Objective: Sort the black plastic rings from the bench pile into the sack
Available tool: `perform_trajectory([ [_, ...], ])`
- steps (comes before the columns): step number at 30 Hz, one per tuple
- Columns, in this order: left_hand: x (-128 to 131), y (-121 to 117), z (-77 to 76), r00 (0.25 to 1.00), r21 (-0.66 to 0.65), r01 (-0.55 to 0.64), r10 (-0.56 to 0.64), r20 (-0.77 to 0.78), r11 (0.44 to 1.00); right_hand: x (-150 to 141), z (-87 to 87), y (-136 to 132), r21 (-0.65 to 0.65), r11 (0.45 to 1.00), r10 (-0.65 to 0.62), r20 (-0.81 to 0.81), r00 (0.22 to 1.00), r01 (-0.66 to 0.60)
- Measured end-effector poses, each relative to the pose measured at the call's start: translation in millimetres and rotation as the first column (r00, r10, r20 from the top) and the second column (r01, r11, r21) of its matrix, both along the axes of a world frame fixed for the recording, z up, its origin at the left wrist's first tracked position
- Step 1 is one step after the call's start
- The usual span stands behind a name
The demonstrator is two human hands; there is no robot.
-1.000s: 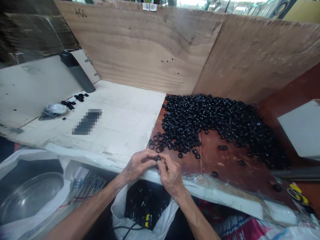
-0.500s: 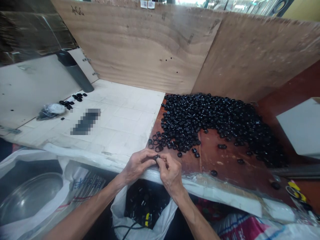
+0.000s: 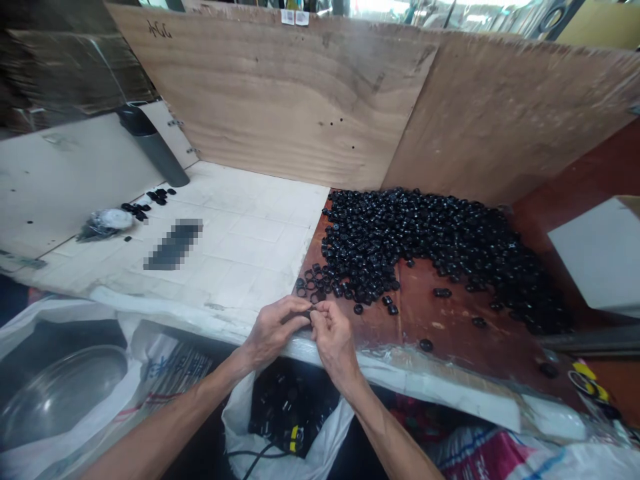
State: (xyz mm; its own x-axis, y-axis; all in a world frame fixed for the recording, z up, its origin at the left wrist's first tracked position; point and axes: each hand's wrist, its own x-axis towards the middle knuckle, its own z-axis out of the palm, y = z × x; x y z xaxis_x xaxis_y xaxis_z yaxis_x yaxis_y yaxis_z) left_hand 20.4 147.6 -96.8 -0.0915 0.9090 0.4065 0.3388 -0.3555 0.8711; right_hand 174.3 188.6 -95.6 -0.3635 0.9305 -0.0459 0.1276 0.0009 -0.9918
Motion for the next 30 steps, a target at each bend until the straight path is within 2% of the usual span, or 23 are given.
perform_trajectory([
  [2, -3, 1, 5.1, 0.99, -0.175, 0.062, -0.039, 0.133, 0.983, 5, -2.9, 2, 0.191, 0.981, 0.017, 0.085, 0.996, -0.033],
  [3, -4, 1, 7.1, 0.977, -0.242, 0.106, -0.056, 0.206, 0.964, 8, -3.6, 4, 0.299, 0.952, 0.03, 0.113, 0.993, -0.063],
  [5, -6, 2, 9.3, 0.947, -0.304, 0.18, -0.081, 0.31, 0.936, 13, -3.5, 7, 0.479, 0.87, 0.064, 0.128, 0.99, -0.118],
  [6, -6, 2, 9.4, 0.942, -0.301, 0.191, -0.088, 0.324, 0.934, 15, -2.9, 8, 0.528, 0.838, 0.079, 0.128, 0.989, -0.136],
  [8, -6, 3, 7.9, 0.957, -0.243, 0.167, -0.098, 0.273, 0.956, 17, -1.4, 9, 0.529, 0.837, 0.081, 0.132, 0.988, -0.139],
  [11, -4, 2, 3.1, 0.988, -0.081, 0.108, -0.097, 0.124, 0.991, 14, 0.4, 5, 0.388, 0.916, 0.046, 0.151, 0.987, -0.102],
  [13, -3, 0, -0.4, 0.995, 0.019, 0.093, -0.093, 0.043, 0.996, 10, 1.3, 1, 0.302, 0.95, 0.028, 0.169, 0.985, -0.079],
  [16, -1, -2, -3.2, 0.996, 0.104, 0.088, -0.085, -0.036, 0.991, 6, 1.8, -3, 0.242, 0.969, -0.005, 0.229, 0.973, -0.052],
  [19, 0, -2, -0.8, 0.996, 0.071, 0.089, -0.087, -0.029, 0.993, 6, 2.1, -4, 0.298, 0.954, -0.06, 0.292, 0.955, -0.031],
  [21, 1, -2, 3.1, 0.997, 0.005, 0.081, -0.081, 0.021, 0.997, 8, 3.2, -4, 0.356, 0.934, -0.086, 0.269, 0.959, -0.016],
  [25, -1, -1, 8.8, 0.993, -0.06, 0.068, -0.062, 0.1, 0.996, 13, 6.7, -1, 0.448, 0.89, -0.021, 0.225, 0.974, -0.085],
  [30, -2, -2, 5.2, 0.994, -0.075, 0.067, -0.06, 0.096, 0.995, 16, 8.2, -1, 0.458, 0.885, -0.059, 0.278, 0.959, -0.079],
])
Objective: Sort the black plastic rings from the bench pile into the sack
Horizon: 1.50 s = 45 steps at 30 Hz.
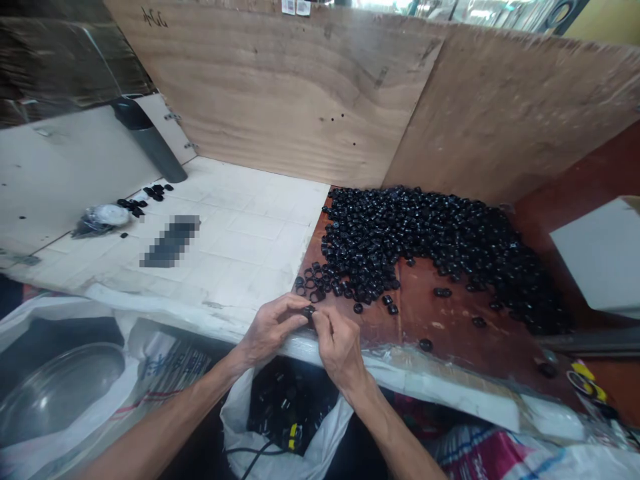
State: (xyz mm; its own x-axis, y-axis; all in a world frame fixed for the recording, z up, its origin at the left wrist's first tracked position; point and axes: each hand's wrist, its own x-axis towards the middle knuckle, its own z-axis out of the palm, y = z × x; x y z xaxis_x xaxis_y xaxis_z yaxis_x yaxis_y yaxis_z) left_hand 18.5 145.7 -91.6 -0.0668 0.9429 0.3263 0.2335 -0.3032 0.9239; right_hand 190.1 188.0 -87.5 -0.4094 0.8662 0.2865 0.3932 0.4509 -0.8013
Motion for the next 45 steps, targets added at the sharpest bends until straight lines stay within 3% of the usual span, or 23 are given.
perform_trajectory([
  [6, -1, 1, 3.2, 1.0, -0.037, -0.017, 0.018, 0.01, 0.999, 2, 2.6, -4, -0.008, 1.0, 0.026, -0.021, 0.999, -0.027],
  [10, -2, -3, 10.5, 0.999, -0.064, 0.047, -0.045, 0.029, 0.997, -1, 7.6, -7, -0.033, 0.998, 0.04, -0.118, 0.992, -0.044],
  [16, 2, -21, 6.9, 0.999, 0.001, -0.007, 0.007, -0.034, 1.0, -6, 7.6, -26, -0.289, 0.957, -0.091, -0.192, 0.977, 0.033],
  [20, 4, -33, 8.0, 0.998, -0.032, -0.041, 0.039, -0.049, 0.999, -13, 4.9, -42, -0.34, 0.94, -0.085, -0.253, 0.964, -0.006],
  [22, 1, -40, 11.9, 0.995, -0.009, -0.025, 0.024, -0.092, 1.0, -15, 1.3, -49, -0.398, 0.917, -0.081, -0.243, 0.967, -0.023],
  [24, -8, -46, 15.6, 0.986, 0.018, 0.069, -0.066, -0.154, 0.997, -10, -5.0, -50, -0.416, 0.908, -0.044, -0.207, 0.977, -0.047],
  [26, -19, -48, 15.7, 0.948, -0.026, 0.227, -0.227, -0.225, 0.973, 2, -12.1, -44, -0.315, 0.949, -0.017, -0.123, 0.992, -0.023],
  [28, -28, -42, 10.0, 0.907, -0.101, 0.297, -0.314, -0.282, 0.949, 19, -16.8, -30, -0.116, 0.99, -0.081, -0.022, 0.997, 0.078],
  [29, -30, -35, 5.2, 0.908, -0.119, 0.259, -0.284, -0.308, 0.959, 28, -17.8, -20, -0.009, 0.99, -0.143, 0.021, 0.989, 0.144],
  [31, -27, -17, -6.3, 0.93, -0.091, 0.079, -0.106, -0.353, 0.993, 40, -17.9, -1, 0.172, 0.953, -0.27, 0.115, 0.956, 0.249],
  [34, -11, 12, -19.2, 0.888, -0.015, -0.142, 0.121, -0.443, 0.99, 42, -18.5, 21, 0.329, 0.916, -0.324, 0.267, 0.908, 0.23],
  [38, 6, 31, -18.9, 0.775, 0.012, -0.183, 0.151, -0.614, 0.983, 31, -23.9, 25, 0.372, 0.923, -0.244, 0.356, 0.902, 0.103],
  [41, 7, 30, -14.5, 0.744, 0.004, -0.15, 0.116, -0.658, 0.989, 26, -23.6, 22, 0.352, 0.935, -0.172, 0.361, 0.917, 0.037],
  [43, 4, 26, -12.6, 0.74, 0.014, -0.132, 0.108, -0.664, 0.991, 23, -20.4, 20, 0.308, 0.951, -0.094, 0.285, 0.954, 0.001],
  [45, 2, 23, -11.1, 0.773, 0.009, -0.142, 0.116, -0.623, 0.99, 19, -17.2, 17, 0.185, 0.983, -0.02, 0.125, 0.992, -0.004],
])
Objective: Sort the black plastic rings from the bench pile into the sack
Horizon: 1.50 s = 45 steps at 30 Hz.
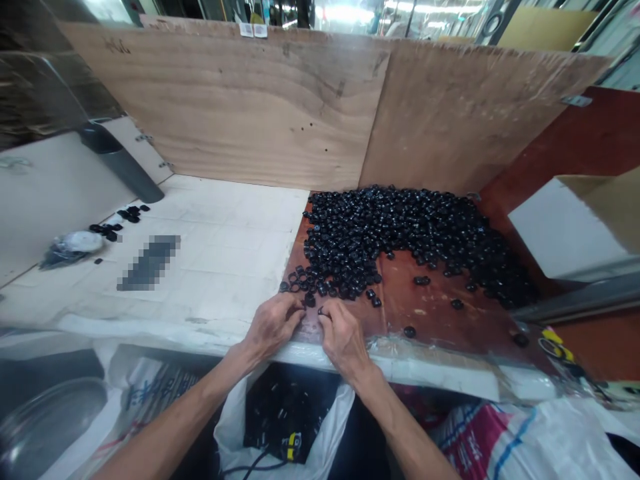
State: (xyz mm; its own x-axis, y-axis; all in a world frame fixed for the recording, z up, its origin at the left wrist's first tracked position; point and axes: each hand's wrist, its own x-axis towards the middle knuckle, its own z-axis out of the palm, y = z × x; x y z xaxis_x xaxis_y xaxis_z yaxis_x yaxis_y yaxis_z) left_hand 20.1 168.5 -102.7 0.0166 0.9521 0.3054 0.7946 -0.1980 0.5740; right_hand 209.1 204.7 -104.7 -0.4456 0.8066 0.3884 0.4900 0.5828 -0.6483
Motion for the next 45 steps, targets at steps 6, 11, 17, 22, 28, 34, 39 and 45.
perform_trajectory([
  [6, -4, -10, 2.7, 0.877, -0.12, 0.016, 0.043, 0.478, 0.993, -13, -2.8, -9, -0.403, 0.91, -0.053, -0.341, 0.939, -0.096],
  [11, -6, -14, 0.7, 0.823, -0.014, 0.034, -0.021, 0.568, 0.999, -19, -3.9, -12, -0.436, 0.878, -0.017, -0.441, 0.898, -0.197],
  [17, -6, -19, 1.5, 0.741, -0.1, 0.057, 0.025, 0.671, 0.993, -23, -1.7, -15, -0.415, 0.897, -0.074, -0.482, 0.873, -0.153],
  [22, -3, -20, 3.0, 0.596, -0.122, 0.141, 0.015, 0.803, 0.982, -18, 9.1, -14, -0.242, 0.956, 0.064, -0.378, 0.924, -0.165],
  [28, -5, -18, 6.2, 0.672, 0.077, 0.128, -0.144, 0.726, 0.989, -17, 15.9, -18, -0.257, 0.957, 0.028, -0.387, 0.921, -0.137],
  [34, -6, -21, 10.6, 0.741, 0.123, 0.119, -0.171, 0.649, 0.985, -19, 22.2, -22, -0.239, 0.967, -0.001, -0.355, 0.935, -0.09],
  [39, -7, -23, 6.1, 0.767, 0.158, 0.116, -0.19, 0.614, 0.981, -24, 25.5, -24, -0.197, 0.98, -0.053, -0.287, 0.957, -0.005],
  [45, -5, -22, 6.3, 0.77, 0.168, 0.12, -0.198, 0.606, 0.979, -21, 18.1, -23, -0.074, 0.997, -0.02, -0.168, 0.986, 0.008],
])
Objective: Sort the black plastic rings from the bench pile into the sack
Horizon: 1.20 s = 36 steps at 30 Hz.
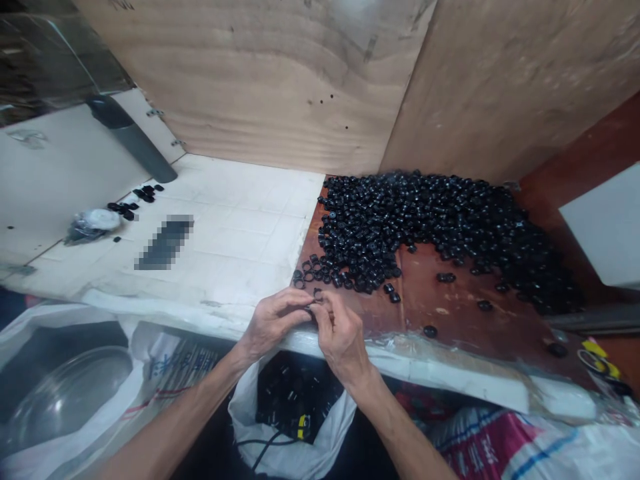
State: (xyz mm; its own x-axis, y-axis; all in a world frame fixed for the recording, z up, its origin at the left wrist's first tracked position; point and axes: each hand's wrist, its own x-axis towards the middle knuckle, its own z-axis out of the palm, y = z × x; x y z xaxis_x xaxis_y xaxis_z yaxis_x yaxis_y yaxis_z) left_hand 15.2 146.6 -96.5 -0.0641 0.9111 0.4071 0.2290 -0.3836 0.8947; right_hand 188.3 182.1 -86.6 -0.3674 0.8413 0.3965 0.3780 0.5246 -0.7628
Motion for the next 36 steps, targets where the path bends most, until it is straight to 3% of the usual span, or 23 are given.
perform_trajectory([
  [6, 3, 0, 8.1, 1.0, -0.027, -0.007, 0.008, 0.025, 1.0, 6, 6.0, 2, 0.061, 0.992, 0.114, 0.008, 0.993, -0.114],
  [10, 3, -1, 7.7, 1.0, -0.023, 0.0, 0.0, -0.013, 1.0, 4, 4.4, 3, 0.069, 0.994, 0.085, 0.053, 0.995, -0.088],
  [15, 4, 1, 6.5, 1.0, -0.017, 0.001, -0.002, -0.029, 1.0, 3, 2.6, -4, -0.052, 0.998, -0.039, -0.051, 0.998, 0.037],
  [21, 4, 1, 7.6, 1.0, -0.051, 0.013, -0.013, -0.001, 0.999, 7, 14.5, -6, -0.084, 0.996, 0.007, -0.044, 0.999, -0.011],
  [27, 3, 1, 9.5, 0.999, -0.075, 0.045, -0.046, -0.011, 0.996, 10, 3.7, -6, -0.258, 0.966, -0.004, -0.118, 0.993, -0.027],
  [31, 2, 0, 9.5, 0.998, -0.076, 0.043, -0.046, -0.034, 0.996, 8, 0.6, -9, -0.231, 0.973, -0.025, -0.118, 0.993, -0.003],
  [36, 1, -1, 7.7, 0.998, -0.048, 0.043, -0.045, -0.045, 0.998, 4, 9.1, -8, -0.247, 0.969, -0.026, -0.094, 0.995, 0.002],
])
